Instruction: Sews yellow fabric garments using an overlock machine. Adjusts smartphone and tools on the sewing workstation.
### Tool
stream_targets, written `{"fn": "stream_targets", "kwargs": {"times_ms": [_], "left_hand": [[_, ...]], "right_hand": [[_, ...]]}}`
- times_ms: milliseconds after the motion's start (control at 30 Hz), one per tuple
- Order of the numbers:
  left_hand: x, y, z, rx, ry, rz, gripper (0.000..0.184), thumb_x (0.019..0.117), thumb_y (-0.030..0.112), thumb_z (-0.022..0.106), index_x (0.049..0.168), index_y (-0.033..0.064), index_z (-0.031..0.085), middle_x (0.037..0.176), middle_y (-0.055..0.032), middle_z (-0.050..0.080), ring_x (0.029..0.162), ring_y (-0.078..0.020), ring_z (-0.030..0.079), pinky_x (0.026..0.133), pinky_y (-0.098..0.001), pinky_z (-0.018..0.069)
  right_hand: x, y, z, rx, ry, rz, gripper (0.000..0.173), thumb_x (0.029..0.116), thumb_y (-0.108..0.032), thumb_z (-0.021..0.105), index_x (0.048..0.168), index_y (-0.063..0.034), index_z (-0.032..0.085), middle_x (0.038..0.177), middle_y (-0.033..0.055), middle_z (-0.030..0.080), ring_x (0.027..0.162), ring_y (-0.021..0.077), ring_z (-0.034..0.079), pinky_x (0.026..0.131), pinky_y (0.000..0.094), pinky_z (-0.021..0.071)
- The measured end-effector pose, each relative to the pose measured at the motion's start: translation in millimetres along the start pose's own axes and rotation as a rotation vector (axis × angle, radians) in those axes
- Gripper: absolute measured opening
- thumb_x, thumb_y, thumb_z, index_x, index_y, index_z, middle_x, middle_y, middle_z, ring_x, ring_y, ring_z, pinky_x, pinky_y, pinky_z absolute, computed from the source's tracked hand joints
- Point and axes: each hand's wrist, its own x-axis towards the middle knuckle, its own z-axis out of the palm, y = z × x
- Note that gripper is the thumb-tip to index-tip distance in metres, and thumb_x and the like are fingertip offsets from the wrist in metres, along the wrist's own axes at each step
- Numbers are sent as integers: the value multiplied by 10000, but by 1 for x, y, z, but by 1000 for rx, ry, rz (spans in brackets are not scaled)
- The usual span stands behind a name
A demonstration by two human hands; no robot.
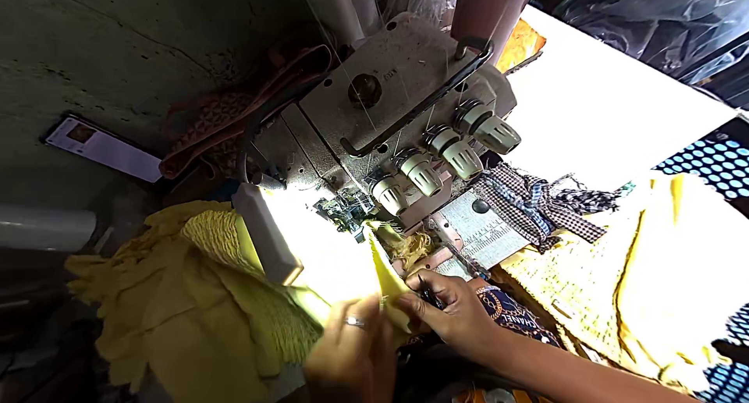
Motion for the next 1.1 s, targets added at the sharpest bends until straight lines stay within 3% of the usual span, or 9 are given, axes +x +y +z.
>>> {"fn": "stream_targets", "kwargs": {"times_ms": [167,300,467,567,633,733,800,1000,1100], "left_hand": [[-4,16,31,135,76,10,165,901,193,651,877,84,773,801,-61,724,657,-89,667,518,-191,477],[3,15,38,253,121,-1,202,904,234,627,858,97,768,759,-48,699,646,-131,654,519,-243,467],[18,-15,50,117,199,85,199,896,195,610,877,52,747,811,-103,693,763,-201,637,684,-301,472],[29,-60,35,-289,52,88,200,900,253,634,949,91,741,959,-28,710,976,-66,645,886,-232,500],[35,-82,11,-374,-12,25,166,853,185,661,924,49,726,994,11,727,1014,20,652,912,-178,535],[31,-79,-22,-191,32,-56,233,881,160,649,934,-63,693,921,-56,716,918,64,633,836,-116,503],[17,-50,-31,-100,67,-73,307,965,270,667,936,-36,660,872,-36,686,872,79,627,803,-105,505],[-14,4,38,66,132,170,145,924,118,624,925,68,760,813,-90,707,700,-103,658,611,-163,497],[-13,-8,47,133,182,181,165,924,131,615,930,75,770,794,-90,699,712,-127,656,648,-181,502]], "right_hand": [[1,0,1,-18,-12,-47,201,1013,-229,632,923,-49,629,743,-63,619,662,-101,552,626,65,463],[8,0,2,-65,24,-67,175,997,-183,634,940,-18,652,777,-39,647,714,-101,569,674,63,468],[17,4,13,-17,81,-61,120,951,-125,673,953,-6,650,829,-32,676,759,-87,601,708,90,501],[20,9,18,-19,101,-89,180,948,-173,716,947,-4,652,825,-14,689,741,-50,636,695,129,542],[16,11,18,-16,88,-99,192,974,-187,691,947,0,654,816,-8,686,715,-31,656,675,148,576],[7,8,14,9,66,-87,172,1000,-171,650,955,-5,646,805,-19,683,704,-33,658,663,145,576],[3,3,12,31,61,-62,159,1002,-176,649,953,-25,639,802,-36,677,693,-40,657,647,141,581],[6,-4,10,47,38,-47,85,978,-78,563,960,-29,630,808,-69,650,749,-102,604,702,86,512],[9,-7,12,51,51,1,109,1009,-88,548,993,-31,640,840,-81,654,757,-97,608,713,92,519]]}}
